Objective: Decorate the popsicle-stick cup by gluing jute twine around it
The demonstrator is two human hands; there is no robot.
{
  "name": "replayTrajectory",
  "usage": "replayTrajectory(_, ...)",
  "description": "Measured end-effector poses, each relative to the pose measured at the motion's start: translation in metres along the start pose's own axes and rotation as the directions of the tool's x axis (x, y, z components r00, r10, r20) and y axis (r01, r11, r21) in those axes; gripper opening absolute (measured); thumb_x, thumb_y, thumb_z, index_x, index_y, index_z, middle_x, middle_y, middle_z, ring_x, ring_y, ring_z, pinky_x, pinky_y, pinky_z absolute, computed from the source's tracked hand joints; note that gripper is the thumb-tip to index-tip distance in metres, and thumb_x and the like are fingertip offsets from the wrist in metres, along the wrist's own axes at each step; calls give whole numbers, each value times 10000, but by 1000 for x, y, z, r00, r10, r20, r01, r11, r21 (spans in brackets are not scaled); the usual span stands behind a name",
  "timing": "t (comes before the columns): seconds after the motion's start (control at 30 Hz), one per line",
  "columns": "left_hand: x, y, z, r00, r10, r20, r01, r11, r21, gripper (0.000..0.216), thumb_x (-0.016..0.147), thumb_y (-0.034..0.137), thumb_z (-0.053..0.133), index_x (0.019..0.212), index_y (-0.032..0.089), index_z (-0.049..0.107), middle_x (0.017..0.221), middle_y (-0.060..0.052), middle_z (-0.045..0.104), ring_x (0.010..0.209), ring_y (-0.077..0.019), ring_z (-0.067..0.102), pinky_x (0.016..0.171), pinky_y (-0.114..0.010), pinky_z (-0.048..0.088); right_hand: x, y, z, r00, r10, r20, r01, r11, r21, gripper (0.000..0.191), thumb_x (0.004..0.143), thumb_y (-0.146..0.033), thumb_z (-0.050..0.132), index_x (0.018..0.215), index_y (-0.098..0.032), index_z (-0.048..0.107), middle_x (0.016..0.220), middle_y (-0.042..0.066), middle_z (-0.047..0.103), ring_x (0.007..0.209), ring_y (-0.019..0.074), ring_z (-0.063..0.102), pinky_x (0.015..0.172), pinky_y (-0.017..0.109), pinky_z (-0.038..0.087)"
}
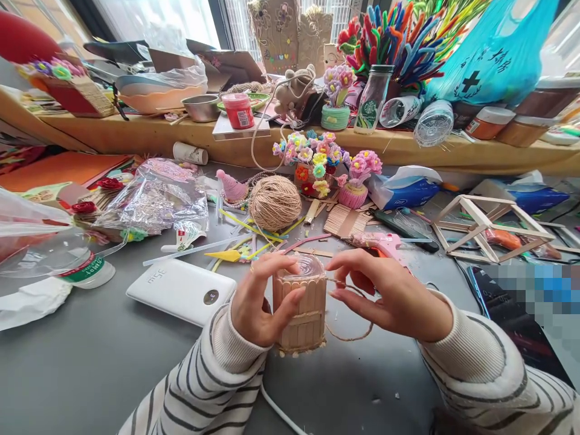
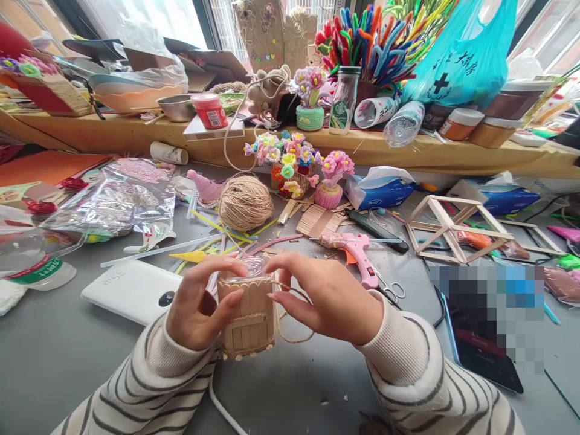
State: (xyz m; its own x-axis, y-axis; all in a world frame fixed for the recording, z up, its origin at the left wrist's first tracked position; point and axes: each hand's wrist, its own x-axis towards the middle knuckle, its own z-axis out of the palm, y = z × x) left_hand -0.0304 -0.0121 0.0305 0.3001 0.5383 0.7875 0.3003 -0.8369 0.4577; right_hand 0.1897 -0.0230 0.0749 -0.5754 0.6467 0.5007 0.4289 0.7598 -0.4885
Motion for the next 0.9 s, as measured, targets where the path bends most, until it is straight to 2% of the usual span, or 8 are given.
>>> replayTrajectory(0.23,1,5,-11,985,113,133,-122,990,66,335,818,76,543,1143,161,536,968,-88,629,890,-185,617,895,-393,525,3,-3,1,999,11,-52,-13,999,-48,95,918,-226,541,992,-166,550,623,-56,592,419,41,394,419,139,347)
replayTrajectory(0.33,1,7,-14,979,113,172,-129,988,82,315,828,69,512,1122,174,553,995,-91,605,902,-185,608,842,-377,538,4,-5,1,998,-12,-58,8,998,-67,74,926,-205,525,961,-165,576,640,-44,633,432,36,450,427,139,355)
replayTrajectory(0.5,0,10,-15,979,88,185,-105,991,83,291,824,67,508,1096,157,559,1003,-92,593,909,-182,601,857,-379,529,0,-7,2,995,-75,-68,62,984,-167,106,937,-176,491,918,-171,595,717,-12,704,604,67,621,574,165,440)
replayTrajectory(0.63,-1,10,-14,981,75,180,-87,994,63,314,819,54,500,1114,153,535,1015,-92,585,934,-185,586,885,-389,517,-2,-8,3,995,-95,-38,83,965,-249,119,943,-195,473,922,-183,589,675,-20,686,567,89,606,545,209,434)
replayTrajectory(0.9,-1,10,-14,977,72,200,-83,995,49,292,808,38,502,1082,129,539,1028,-99,573,944,-185,575,903,-377,498,-2,-8,4,995,-93,-30,81,959,-270,110,941,-185,471,926,-181,580,642,-31,654,538,86,565,513,222,403)
